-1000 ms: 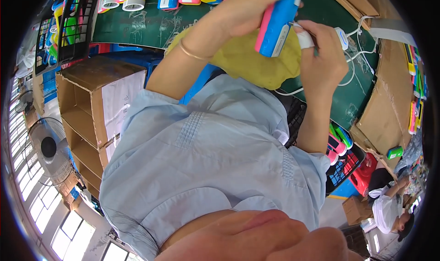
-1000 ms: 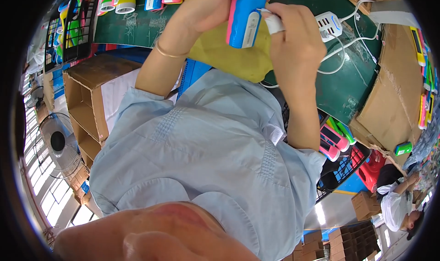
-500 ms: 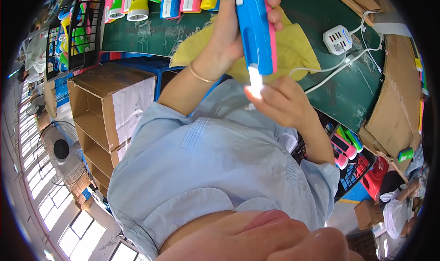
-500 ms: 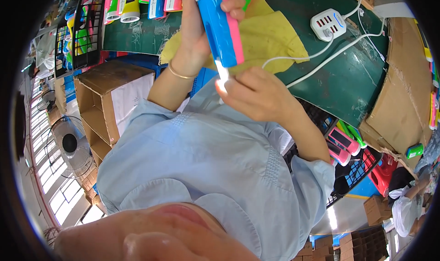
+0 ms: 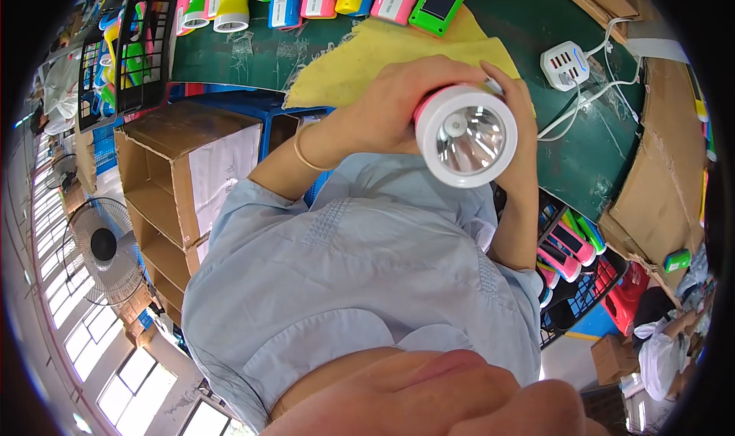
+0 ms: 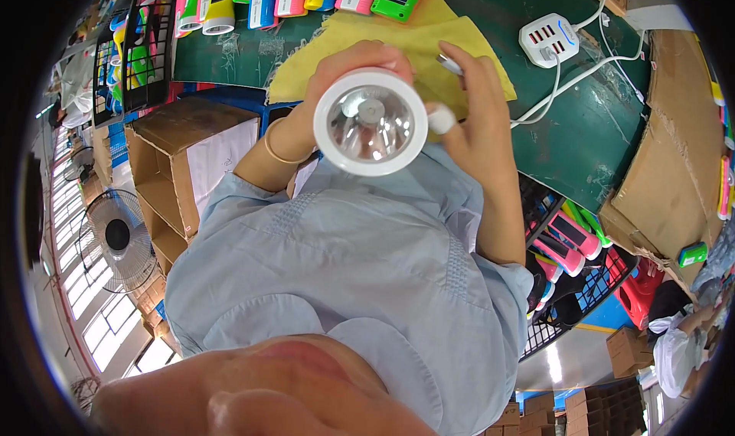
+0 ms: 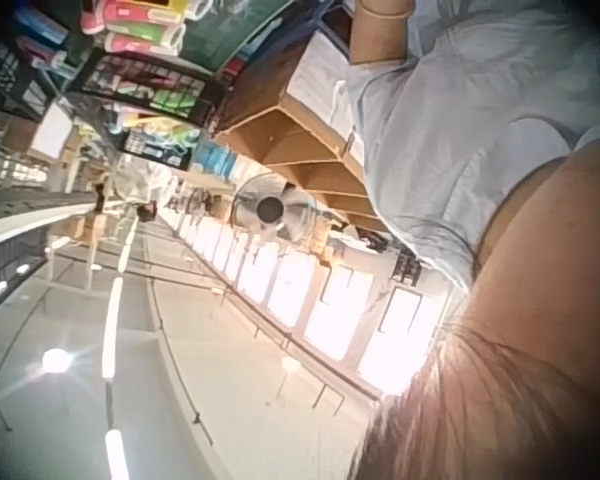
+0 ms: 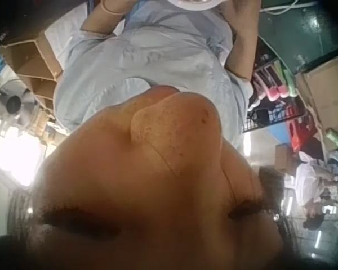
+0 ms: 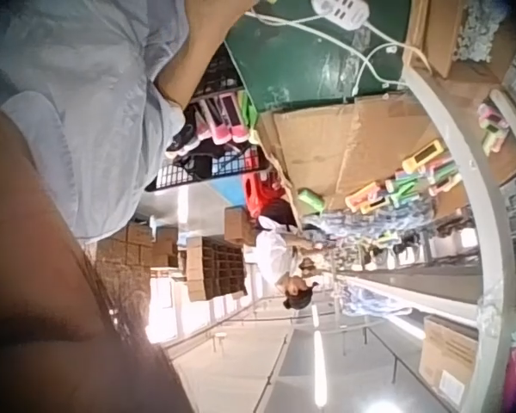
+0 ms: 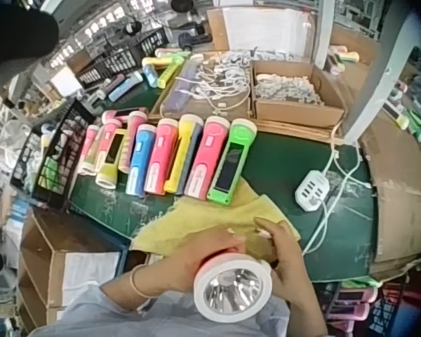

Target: Wiping and inspecting rechargeable flashlights at a factory workstation.

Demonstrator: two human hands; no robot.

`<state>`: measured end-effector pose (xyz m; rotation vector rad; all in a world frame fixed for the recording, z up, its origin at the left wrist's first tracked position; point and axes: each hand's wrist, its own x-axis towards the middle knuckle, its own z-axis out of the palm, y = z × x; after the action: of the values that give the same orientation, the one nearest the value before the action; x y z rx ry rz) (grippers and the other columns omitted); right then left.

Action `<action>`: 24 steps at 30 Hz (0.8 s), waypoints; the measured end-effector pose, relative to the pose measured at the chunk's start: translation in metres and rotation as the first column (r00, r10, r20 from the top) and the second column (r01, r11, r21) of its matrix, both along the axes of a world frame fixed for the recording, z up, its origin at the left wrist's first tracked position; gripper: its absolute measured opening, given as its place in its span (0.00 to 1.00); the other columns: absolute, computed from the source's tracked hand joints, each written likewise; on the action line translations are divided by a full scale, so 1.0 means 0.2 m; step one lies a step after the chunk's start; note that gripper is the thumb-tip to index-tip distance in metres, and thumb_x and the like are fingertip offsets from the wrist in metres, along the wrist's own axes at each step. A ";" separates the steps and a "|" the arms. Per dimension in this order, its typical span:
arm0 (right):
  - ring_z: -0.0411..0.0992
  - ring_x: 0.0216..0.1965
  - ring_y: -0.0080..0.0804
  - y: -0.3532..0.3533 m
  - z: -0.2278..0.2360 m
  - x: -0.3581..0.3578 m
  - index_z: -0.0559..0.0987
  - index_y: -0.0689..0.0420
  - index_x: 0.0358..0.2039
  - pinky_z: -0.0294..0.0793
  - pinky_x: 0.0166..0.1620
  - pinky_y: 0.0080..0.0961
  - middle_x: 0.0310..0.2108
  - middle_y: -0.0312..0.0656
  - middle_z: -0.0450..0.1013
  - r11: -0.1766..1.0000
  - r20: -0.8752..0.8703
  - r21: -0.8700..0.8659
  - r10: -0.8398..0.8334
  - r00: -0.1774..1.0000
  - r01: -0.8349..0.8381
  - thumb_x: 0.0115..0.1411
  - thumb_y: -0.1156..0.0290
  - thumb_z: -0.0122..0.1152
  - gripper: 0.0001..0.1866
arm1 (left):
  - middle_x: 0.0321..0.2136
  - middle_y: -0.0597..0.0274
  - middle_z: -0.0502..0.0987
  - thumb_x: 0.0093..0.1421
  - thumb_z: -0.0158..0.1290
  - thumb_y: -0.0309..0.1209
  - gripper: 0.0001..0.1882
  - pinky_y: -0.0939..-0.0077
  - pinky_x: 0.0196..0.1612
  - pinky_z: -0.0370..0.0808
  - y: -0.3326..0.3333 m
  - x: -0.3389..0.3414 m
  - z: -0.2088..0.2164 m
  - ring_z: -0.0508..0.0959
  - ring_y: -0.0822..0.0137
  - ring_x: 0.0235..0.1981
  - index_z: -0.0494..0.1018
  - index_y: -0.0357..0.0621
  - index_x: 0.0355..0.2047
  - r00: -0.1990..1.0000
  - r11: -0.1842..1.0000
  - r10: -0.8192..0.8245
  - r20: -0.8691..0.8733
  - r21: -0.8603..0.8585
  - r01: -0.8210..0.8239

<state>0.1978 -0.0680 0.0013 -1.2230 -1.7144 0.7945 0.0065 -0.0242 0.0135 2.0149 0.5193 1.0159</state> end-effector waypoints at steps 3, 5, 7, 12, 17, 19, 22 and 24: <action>0.65 0.29 0.39 -0.01 -0.08 0.07 0.72 0.63 0.38 0.64 0.34 0.24 0.28 0.46 0.64 0.999 -0.028 -0.018 -0.046 0.999 0.046 0.60 0.72 0.48 0.09 | 0.49 0.49 0.68 0.41 0.65 0.32 0.41 0.65 0.46 0.72 -0.04 0.01 0.02 0.73 0.50 0.45 0.57 0.41 0.55 0.983 0.990 0.135 -0.121 -0.025 -0.139; 0.66 0.27 0.33 -0.02 -0.08 0.07 0.71 0.64 0.32 0.64 0.32 0.21 0.26 0.43 0.66 0.989 -0.041 -0.046 -0.146 0.988 0.144 0.61 0.72 0.46 0.08 | 0.49 0.47 0.67 0.43 0.64 0.32 0.43 0.62 0.47 0.71 -0.07 0.03 0.01 0.71 0.47 0.47 0.54 0.39 0.56 0.962 0.975 0.210 -0.172 -0.033 -0.219; 0.66 0.27 0.30 -0.03 -0.06 0.07 0.71 0.64 0.30 0.64 0.32 0.20 0.26 0.42 0.67 0.981 -0.147 -0.129 -0.164 0.975 0.146 0.61 0.72 0.48 0.08 | 0.48 0.44 0.68 0.45 0.63 0.34 0.43 0.62 0.47 0.71 -0.09 0.04 0.02 0.71 0.45 0.47 0.52 0.36 0.57 0.943 0.959 0.258 -0.210 -0.066 -0.277; 0.65 0.24 0.23 -0.05 0.06 0.03 0.72 0.64 0.25 0.63 0.29 0.17 0.21 0.39 0.68 0.989 -0.210 -0.076 -0.140 0.968 0.127 0.59 0.71 0.51 0.10 | 0.43 0.42 0.69 0.49 0.61 0.38 0.41 0.64 0.44 0.71 -0.07 0.06 0.03 0.73 0.47 0.43 0.52 0.33 0.56 0.938 0.914 0.276 -0.209 -0.245 -0.323; 0.64 0.22 0.22 -0.03 0.16 -0.01 0.72 0.65 0.24 0.61 0.26 0.16 0.20 0.39 0.68 0.991 -0.194 0.036 -0.120 0.974 0.129 0.59 0.72 0.52 0.10 | 0.40 0.48 0.71 0.50 0.60 0.36 0.39 0.66 0.42 0.71 -0.04 0.09 0.04 0.74 0.54 0.41 0.52 0.34 0.55 0.942 0.904 0.276 -0.189 -0.283 -0.322; 0.63 0.21 0.21 -0.02 0.19 -0.01 0.72 0.65 0.23 0.61 0.25 0.16 0.20 0.39 0.68 0.993 -0.228 0.040 -0.103 0.968 0.114 0.58 0.72 0.52 0.10 | 0.39 0.53 0.70 0.48 0.59 0.34 0.39 0.69 0.43 0.71 -0.01 0.08 0.07 0.72 0.62 0.41 0.52 0.34 0.55 0.990 0.851 0.114 -0.087 -0.506 -0.142; 0.61 0.19 0.19 0.02 0.22 0.00 0.72 0.65 0.23 0.59 0.24 0.16 0.18 0.37 0.65 0.998 -0.307 -0.053 -0.002 0.952 -0.015 0.57 0.73 0.54 0.09 | 0.32 0.66 0.68 0.61 0.46 0.47 0.25 0.79 0.32 0.69 0.02 0.13 0.21 0.68 0.73 0.31 0.60 0.42 0.50 0.964 0.915 0.252 0.085 -0.346 -0.208; 0.60 0.19 0.19 0.06 0.22 -0.01 0.72 0.65 0.23 0.58 0.23 0.16 0.17 0.37 0.64 0.998 -0.273 -0.064 0.009 0.962 -0.028 0.57 0.72 0.54 0.09 | 0.33 0.67 0.68 0.62 0.46 0.39 0.20 0.82 0.32 0.68 0.02 0.12 0.15 0.69 0.76 0.32 0.61 0.43 0.50 0.967 0.870 0.248 0.050 -0.451 -0.200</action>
<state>0.1952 -0.0568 0.0445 -1.0866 -1.4865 0.9901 0.0304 -0.0202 0.0436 1.5092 0.8606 1.0254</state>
